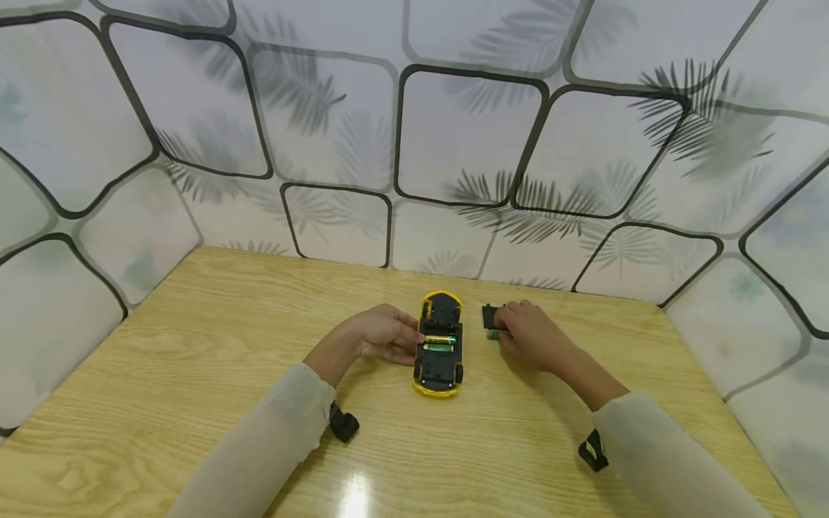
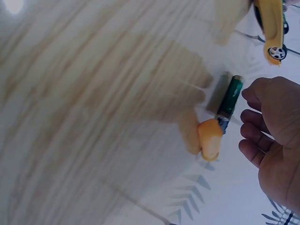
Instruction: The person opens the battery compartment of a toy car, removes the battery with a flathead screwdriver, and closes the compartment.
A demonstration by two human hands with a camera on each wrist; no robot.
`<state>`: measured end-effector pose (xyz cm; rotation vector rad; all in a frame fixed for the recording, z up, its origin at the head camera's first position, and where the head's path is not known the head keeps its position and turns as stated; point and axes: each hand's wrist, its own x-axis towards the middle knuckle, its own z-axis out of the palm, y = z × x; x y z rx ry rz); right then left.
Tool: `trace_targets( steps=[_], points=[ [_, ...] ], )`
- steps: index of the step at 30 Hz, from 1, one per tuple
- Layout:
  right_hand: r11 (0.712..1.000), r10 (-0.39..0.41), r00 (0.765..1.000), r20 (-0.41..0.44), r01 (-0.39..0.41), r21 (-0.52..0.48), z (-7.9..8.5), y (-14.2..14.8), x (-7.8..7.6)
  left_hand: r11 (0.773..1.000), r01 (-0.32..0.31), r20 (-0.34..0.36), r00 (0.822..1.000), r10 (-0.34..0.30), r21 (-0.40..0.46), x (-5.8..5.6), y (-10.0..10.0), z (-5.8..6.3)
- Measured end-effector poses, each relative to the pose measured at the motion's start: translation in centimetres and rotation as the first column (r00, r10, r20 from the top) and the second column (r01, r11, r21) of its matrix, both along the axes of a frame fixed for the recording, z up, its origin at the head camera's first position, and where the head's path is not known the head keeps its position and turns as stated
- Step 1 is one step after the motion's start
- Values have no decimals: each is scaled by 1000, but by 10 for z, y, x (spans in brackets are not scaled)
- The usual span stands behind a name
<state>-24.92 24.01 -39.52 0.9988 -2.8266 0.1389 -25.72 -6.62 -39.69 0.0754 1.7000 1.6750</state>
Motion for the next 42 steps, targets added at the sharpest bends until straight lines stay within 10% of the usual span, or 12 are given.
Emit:
trace_targets(
  steps=[35,42],
  points=[
    [978,193,981,-11,-192,78,27,-69,25,1000,9,3,1000,-9,-1,1,-2,3],
    [981,165,979,121,-176,85,32,-72,17,1000,5,5,1000,-5,1,0,-2,1]
  ],
)
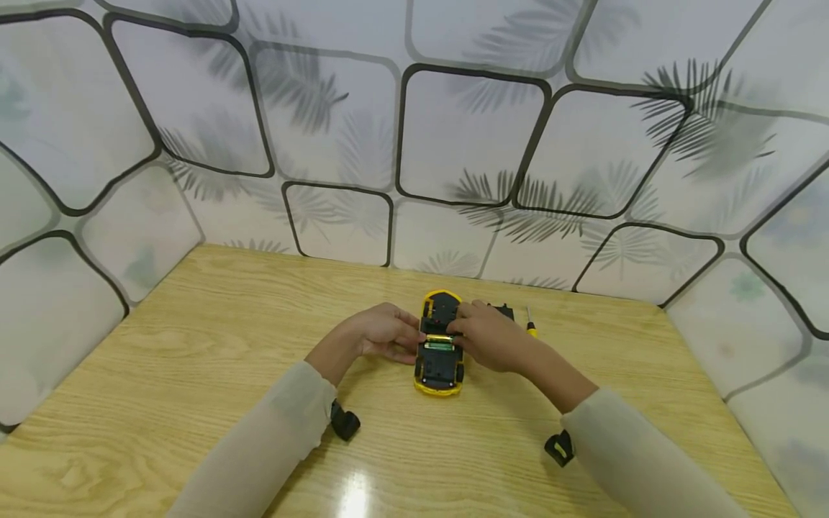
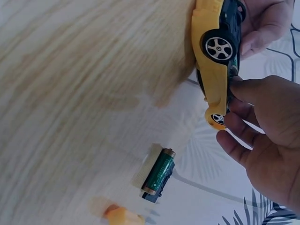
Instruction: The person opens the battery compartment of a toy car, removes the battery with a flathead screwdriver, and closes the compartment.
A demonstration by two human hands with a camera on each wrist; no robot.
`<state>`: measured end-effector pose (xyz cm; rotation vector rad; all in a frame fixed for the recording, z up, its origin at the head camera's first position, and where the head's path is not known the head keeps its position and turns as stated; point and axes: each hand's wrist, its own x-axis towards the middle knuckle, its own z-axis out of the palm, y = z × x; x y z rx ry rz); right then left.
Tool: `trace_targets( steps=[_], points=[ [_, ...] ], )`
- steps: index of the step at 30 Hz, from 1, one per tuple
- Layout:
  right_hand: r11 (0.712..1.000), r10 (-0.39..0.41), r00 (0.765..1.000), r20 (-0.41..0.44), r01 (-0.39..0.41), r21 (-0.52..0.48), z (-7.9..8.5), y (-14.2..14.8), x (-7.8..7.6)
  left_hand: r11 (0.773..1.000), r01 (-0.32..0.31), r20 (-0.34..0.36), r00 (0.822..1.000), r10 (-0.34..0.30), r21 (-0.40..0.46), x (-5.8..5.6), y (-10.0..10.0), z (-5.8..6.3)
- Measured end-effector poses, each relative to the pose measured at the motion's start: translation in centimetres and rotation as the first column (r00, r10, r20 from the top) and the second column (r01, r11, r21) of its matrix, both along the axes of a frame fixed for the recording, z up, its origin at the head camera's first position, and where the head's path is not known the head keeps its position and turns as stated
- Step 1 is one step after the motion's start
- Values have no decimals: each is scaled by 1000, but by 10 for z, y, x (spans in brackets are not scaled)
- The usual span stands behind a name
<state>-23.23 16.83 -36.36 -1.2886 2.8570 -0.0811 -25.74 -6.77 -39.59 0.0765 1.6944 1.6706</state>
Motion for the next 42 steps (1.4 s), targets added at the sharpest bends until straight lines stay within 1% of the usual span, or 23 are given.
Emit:
trace_targets(
  steps=[5,10,13,19,24,31,34,41,42],
  points=[
    [999,16,996,86,-13,-29,2,-1,-4,1000,-4,6,1000,4,2,-1,0,-1],
    [1000,-3,993,121,6,-19,2,-3,-4,1000,-13,6,1000,13,4,-1,0,-1],
    [1000,-21,992,125,19,13,0,-4,-3,1000,-10,7,1000,10,5,-1,0,0],
    [995,25,999,26,-28,97,-5,-4,1,1000,3,-1,1000,-3,15,-1,0,0],
    [993,26,1000,-13,-25,113,-9,-4,3,1000,4,3,1000,-4,14,0,0,0],
    [988,63,990,-124,-44,146,-12,-3,5,1000,4,0,1000,-4,7,-1,-2,0],
    [987,72,987,-143,-50,154,-12,-3,5,1000,0,0,1000,0,2,0,-2,0],
    [975,137,971,-195,-98,201,-13,-2,3,1000,-2,1,1000,2,-2,0,-2,0],
    [978,128,975,-182,-94,185,-13,-2,3,1000,-3,1,1000,3,-2,0,-2,0]
  ],
)
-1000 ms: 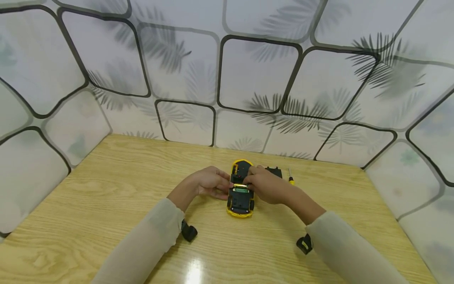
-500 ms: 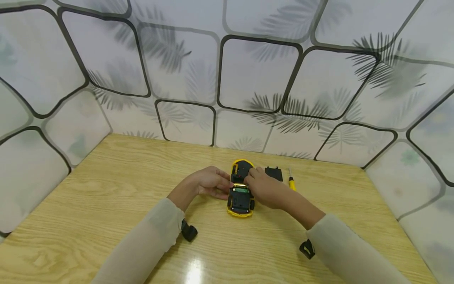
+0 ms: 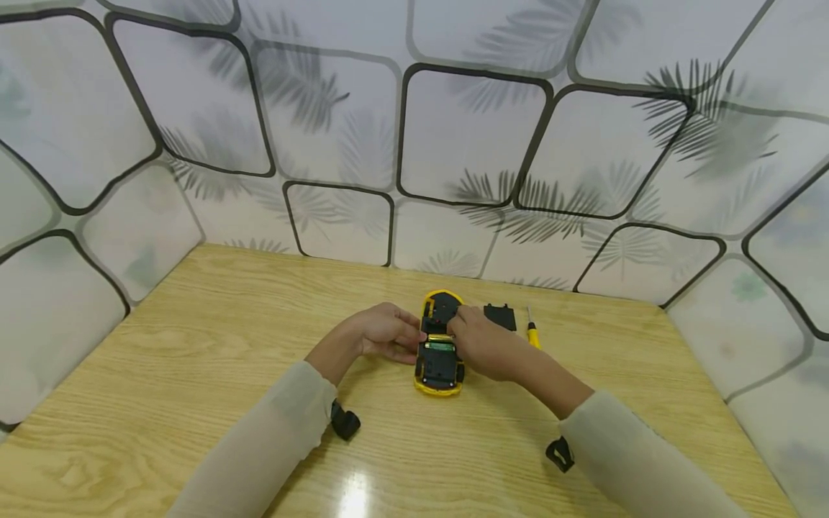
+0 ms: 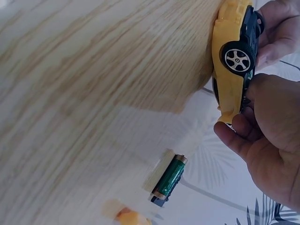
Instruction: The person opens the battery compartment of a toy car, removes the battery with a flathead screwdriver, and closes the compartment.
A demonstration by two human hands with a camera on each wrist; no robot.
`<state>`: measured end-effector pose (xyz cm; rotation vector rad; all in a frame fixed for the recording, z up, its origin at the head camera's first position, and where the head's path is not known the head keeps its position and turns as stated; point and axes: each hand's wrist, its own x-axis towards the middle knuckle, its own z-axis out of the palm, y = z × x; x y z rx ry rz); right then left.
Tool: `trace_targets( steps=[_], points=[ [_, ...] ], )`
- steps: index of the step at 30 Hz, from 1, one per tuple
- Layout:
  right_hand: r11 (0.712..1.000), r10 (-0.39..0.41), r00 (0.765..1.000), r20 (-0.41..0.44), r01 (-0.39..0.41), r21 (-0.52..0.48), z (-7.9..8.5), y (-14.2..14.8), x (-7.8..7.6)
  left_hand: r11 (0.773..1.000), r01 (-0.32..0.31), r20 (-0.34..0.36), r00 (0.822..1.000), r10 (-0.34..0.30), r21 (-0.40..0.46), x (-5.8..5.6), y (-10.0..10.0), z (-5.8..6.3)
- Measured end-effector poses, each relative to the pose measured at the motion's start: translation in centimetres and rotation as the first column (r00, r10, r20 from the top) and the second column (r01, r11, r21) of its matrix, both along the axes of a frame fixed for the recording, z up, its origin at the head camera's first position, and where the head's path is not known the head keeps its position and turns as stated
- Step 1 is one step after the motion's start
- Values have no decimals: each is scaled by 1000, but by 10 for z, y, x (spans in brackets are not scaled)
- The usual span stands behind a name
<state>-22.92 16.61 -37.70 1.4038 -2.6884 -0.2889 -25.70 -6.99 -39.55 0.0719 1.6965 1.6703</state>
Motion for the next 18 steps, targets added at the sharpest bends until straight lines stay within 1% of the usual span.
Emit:
trace_targets(
  steps=[3,5,9,12,18],
  points=[
    [999,-19,999,48,21,-35,0,0,-1,1000,1,2,1000,-1,-2,0,0,0],
    [998,-44,995,86,49,-48,1,0,0,1000,1,2,1000,-1,-5,0,0,0],
    [982,-138,971,198,161,-104,5,-2,2,1000,0,1,1000,0,-7,-1,1,0],
    [962,-181,950,255,225,-154,8,-3,3,1000,2,-3,1000,-2,-7,-1,1,1],
    [959,-154,962,224,201,-201,8,1,5,1000,-2,1,1000,2,-8,0,1,3]
  ],
)
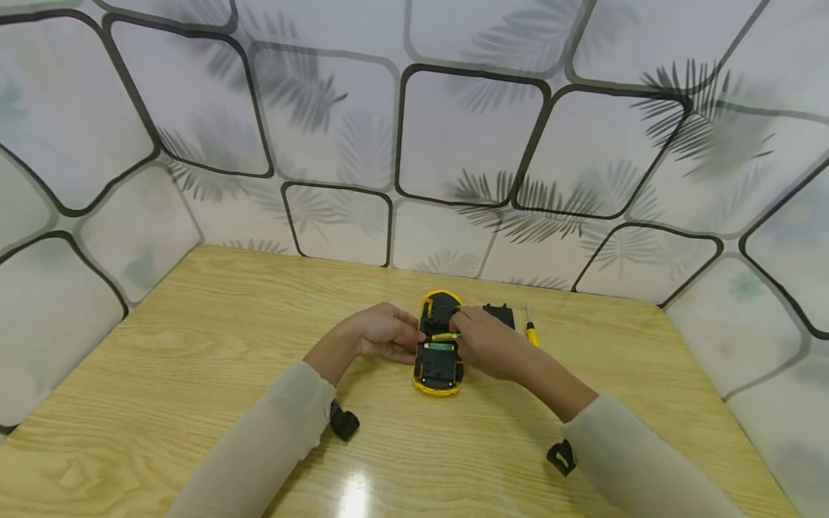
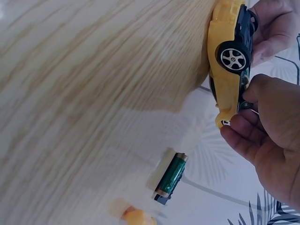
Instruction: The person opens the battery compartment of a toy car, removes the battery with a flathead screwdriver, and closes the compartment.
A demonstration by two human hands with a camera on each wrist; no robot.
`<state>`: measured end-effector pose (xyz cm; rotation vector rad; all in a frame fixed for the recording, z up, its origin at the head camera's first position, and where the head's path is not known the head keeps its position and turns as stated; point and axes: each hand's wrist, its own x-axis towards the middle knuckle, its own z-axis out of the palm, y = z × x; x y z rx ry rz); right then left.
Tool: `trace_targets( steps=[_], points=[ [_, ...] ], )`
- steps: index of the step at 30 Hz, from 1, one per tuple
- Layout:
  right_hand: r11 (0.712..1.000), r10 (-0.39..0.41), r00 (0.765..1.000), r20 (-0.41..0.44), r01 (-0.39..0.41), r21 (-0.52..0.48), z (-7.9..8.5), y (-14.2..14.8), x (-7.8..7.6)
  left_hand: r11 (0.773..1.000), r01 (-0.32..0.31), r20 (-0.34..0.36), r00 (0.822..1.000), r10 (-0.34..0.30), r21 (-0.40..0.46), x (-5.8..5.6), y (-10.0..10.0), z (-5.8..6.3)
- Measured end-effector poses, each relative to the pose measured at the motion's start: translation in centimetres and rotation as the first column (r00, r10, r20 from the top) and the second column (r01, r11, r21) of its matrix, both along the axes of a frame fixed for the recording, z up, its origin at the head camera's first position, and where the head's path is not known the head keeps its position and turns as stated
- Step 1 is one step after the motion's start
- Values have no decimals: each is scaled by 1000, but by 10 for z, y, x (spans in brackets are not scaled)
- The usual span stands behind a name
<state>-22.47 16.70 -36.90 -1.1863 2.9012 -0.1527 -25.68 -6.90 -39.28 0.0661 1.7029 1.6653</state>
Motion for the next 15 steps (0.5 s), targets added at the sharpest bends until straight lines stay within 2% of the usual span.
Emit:
trace_targets(
  steps=[5,9,15],
  points=[
    [999,6,999,-36,-7,-33,-4,4,-1,1000,-4,0,1000,4,-1,0,0,0],
    [998,38,992,-123,-44,-44,-8,8,-2,1000,-4,-6,1000,4,-1,0,0,-1],
    [992,107,955,-276,-121,-37,-13,16,-2,1000,-7,-1,1000,7,1,0,1,-1]
  ],
)
